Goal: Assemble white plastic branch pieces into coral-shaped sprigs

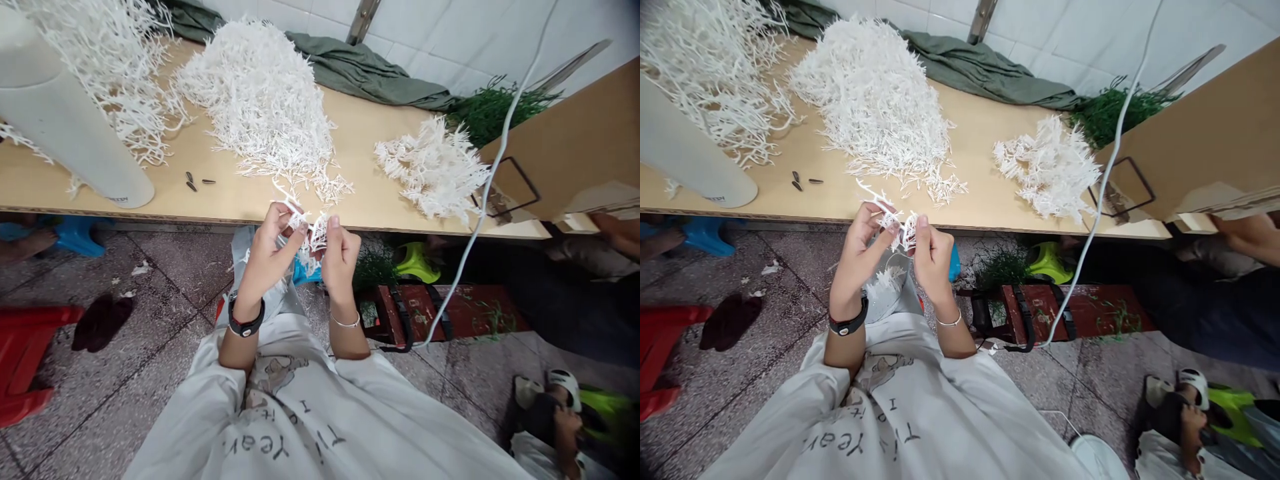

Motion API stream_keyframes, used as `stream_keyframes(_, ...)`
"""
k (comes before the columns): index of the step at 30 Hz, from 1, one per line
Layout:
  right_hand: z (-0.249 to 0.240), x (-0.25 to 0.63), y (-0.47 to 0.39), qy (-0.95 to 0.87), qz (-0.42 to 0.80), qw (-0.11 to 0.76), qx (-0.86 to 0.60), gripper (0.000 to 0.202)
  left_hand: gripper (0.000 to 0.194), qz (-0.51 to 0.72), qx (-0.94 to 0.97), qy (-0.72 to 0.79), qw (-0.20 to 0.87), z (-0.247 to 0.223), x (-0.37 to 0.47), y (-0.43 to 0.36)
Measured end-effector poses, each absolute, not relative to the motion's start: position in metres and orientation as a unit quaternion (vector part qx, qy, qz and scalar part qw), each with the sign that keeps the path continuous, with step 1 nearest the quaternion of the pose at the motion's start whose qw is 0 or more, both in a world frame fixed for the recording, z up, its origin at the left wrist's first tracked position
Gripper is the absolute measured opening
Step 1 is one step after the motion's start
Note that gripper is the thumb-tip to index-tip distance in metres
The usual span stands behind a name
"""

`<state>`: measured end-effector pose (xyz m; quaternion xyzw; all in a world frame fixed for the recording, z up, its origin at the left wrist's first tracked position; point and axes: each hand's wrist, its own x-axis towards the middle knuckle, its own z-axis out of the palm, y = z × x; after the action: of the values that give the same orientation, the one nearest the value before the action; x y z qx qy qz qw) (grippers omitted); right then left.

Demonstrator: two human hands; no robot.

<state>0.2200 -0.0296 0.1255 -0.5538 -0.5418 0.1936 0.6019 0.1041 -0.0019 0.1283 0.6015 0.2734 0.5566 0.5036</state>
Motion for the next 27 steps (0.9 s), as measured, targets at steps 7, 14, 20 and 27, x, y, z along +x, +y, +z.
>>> stream_keyframes(7,0.126,0.242,-0.027,-0.617,0.226,0.506,-0.559,0.041,0.017,0.539,0.634,0.274,0.482,0.124,0.100,0.002)
stream_keyframes(14,0.138,0.240,-0.031,-0.662,0.234,0.493,-0.514,0.025,0.022,0.518,0.672,0.290,0.443,0.125,0.103,0.000)
stream_keyframes(20,0.142,0.241,-0.039,-0.614,0.397,0.531,-0.429,0.024,0.028,0.541,0.558,0.203,0.595,0.127,0.103,0.000)
stream_keyframes(27,0.136,0.236,-0.048,-0.494,0.652,0.547,-0.179,0.021,0.028,0.543,0.301,0.106,0.777,0.138,0.124,-0.012)
